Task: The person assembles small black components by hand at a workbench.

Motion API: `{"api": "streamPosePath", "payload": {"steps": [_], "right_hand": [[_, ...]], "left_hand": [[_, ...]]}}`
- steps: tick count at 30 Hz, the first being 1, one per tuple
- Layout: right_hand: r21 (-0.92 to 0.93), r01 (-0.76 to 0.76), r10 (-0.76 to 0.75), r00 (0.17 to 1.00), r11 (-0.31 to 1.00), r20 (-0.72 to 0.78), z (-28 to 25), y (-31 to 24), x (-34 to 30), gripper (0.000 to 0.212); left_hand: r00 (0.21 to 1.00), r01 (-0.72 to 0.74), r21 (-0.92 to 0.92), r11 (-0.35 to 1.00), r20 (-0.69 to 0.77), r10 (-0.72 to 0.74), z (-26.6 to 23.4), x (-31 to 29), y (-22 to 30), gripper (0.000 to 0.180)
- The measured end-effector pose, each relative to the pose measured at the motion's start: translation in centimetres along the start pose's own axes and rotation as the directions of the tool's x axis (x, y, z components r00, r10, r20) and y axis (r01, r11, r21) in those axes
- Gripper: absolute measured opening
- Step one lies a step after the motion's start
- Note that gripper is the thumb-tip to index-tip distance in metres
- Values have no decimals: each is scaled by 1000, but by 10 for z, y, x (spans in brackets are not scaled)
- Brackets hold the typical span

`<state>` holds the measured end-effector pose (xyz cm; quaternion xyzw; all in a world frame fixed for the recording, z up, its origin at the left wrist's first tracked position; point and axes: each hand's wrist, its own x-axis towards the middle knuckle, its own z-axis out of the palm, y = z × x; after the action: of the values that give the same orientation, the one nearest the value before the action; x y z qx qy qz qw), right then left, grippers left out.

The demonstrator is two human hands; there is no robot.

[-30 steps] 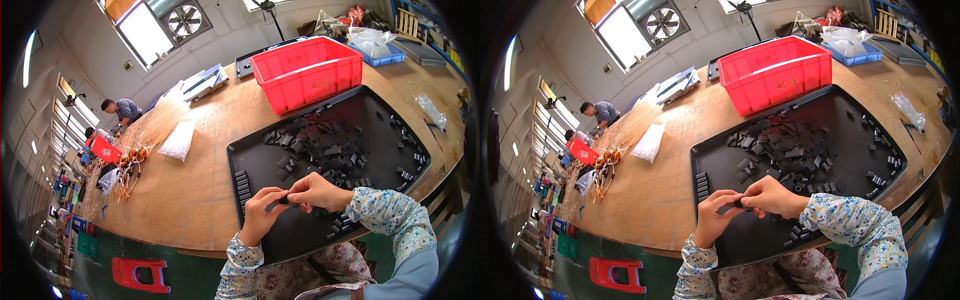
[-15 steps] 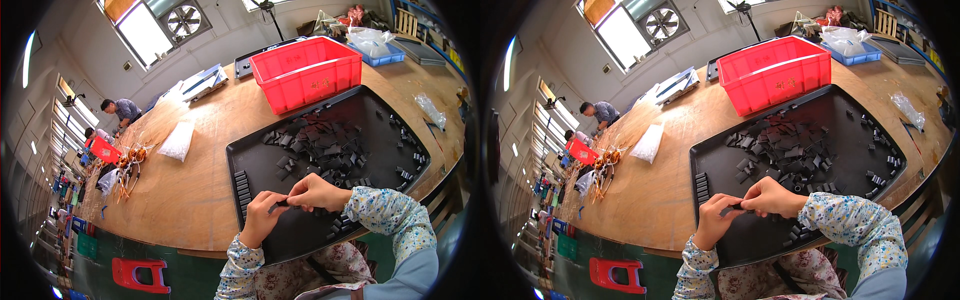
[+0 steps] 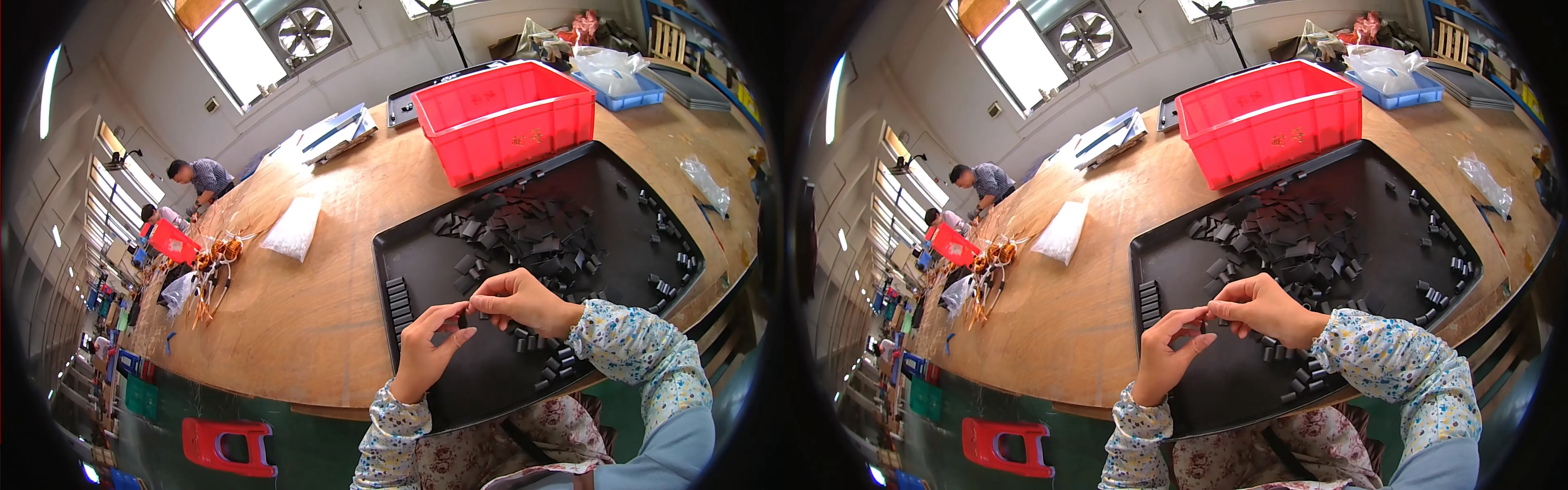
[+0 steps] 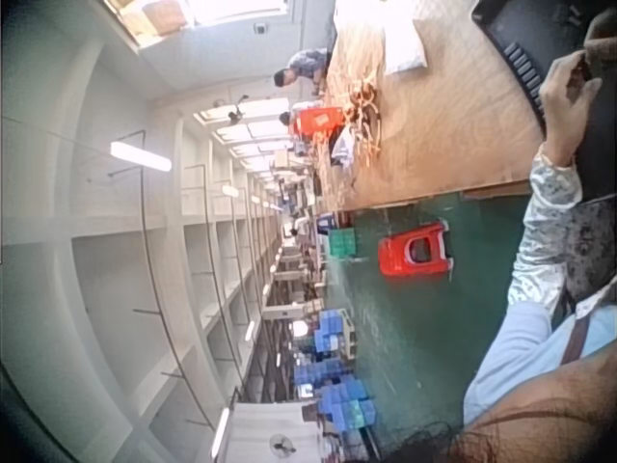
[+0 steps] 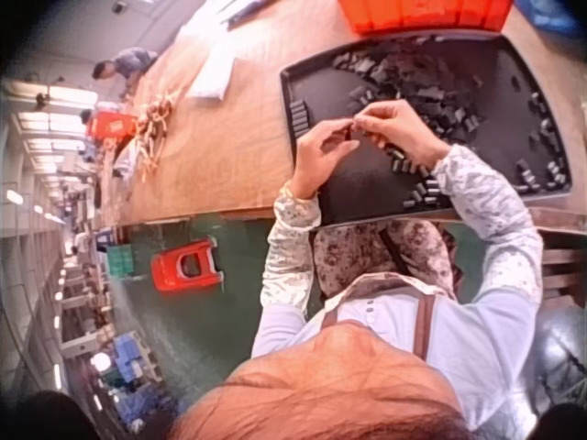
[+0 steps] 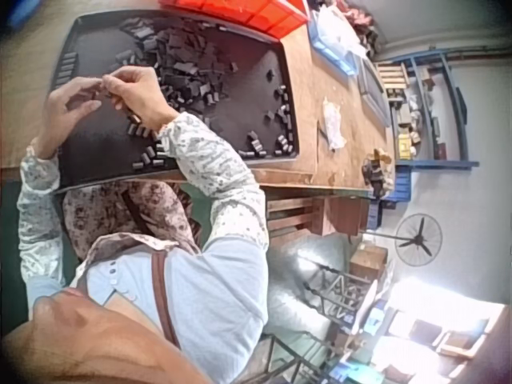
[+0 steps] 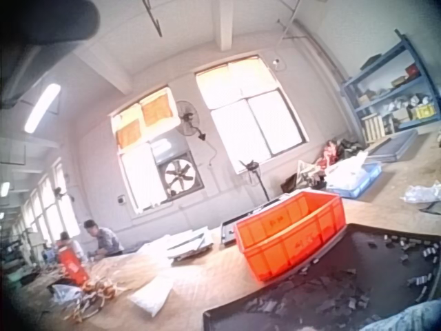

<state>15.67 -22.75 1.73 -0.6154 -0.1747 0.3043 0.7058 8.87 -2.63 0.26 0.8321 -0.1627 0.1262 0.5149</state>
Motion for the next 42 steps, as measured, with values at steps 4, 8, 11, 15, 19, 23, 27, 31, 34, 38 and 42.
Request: {"api": "streamPosePath", "payload": {"steps": [4, 8, 11, 15, 19, 23, 27, 31, 34, 38, 42], "right_hand": [[2, 131, -131, 990, 991, -42, 1, 2, 2, 18], [-136, 359, -357, 933, 923, 46, 7, -2, -2, 16], [-494, 580, -578, 797, 647, 178, 12, 0, -4, 37], [-607, 653, -625, 719, 453, 306, 14, 5, -5, 55], [-590, 679, -641, 695, 437, 325, 14, 6, -5, 50], [-563, 727, -687, 639, 394, 345, 13, 5, -3, 42], [-636, 728, -682, 603, 257, 415, 7, 5, -1, 32], [-663, 723, -626, 612, 194, 483, 2, 7, 0, 40], [-701, 698, -604, 624, 145, 496, 3, 7, -1, 38], [-718, 677, -551, 665, 159, 505, 4, 8, -3, 37], [-687, 631, -585, 727, 361, 360, 6, 7, -2, 24]], "left_hand": [[994, 110, -214, 970, 44, -103, -2, -4, -6, 36], [981, 193, -363, 912, 44, -189, -4, -6, -1, 37], [972, 224, -518, 825, 57, -228, -5, -6, 0, 37], [956, 275, -559, 782, 76, -282, -8, -6, 2, 31], [957, 281, -565, 776, 105, -271, -11, -7, -4, 28], [949, 314, -498, 808, 137, -284, -10, -7, 0, 27], [951, 310, -410, 858, 150, -272, -6, -5, 2, 23], [958, 271, -319, 908, 178, -223, -4, -6, -7, 26], [961, 252, -266, 930, 185, -207, -4, -5, -7, 26], [942, 281, -160, 946, 233, -241, -4, -5, -8, 25], [957, 270, -195, 943, 160, -241, -1, -6, -7, 25]]}}
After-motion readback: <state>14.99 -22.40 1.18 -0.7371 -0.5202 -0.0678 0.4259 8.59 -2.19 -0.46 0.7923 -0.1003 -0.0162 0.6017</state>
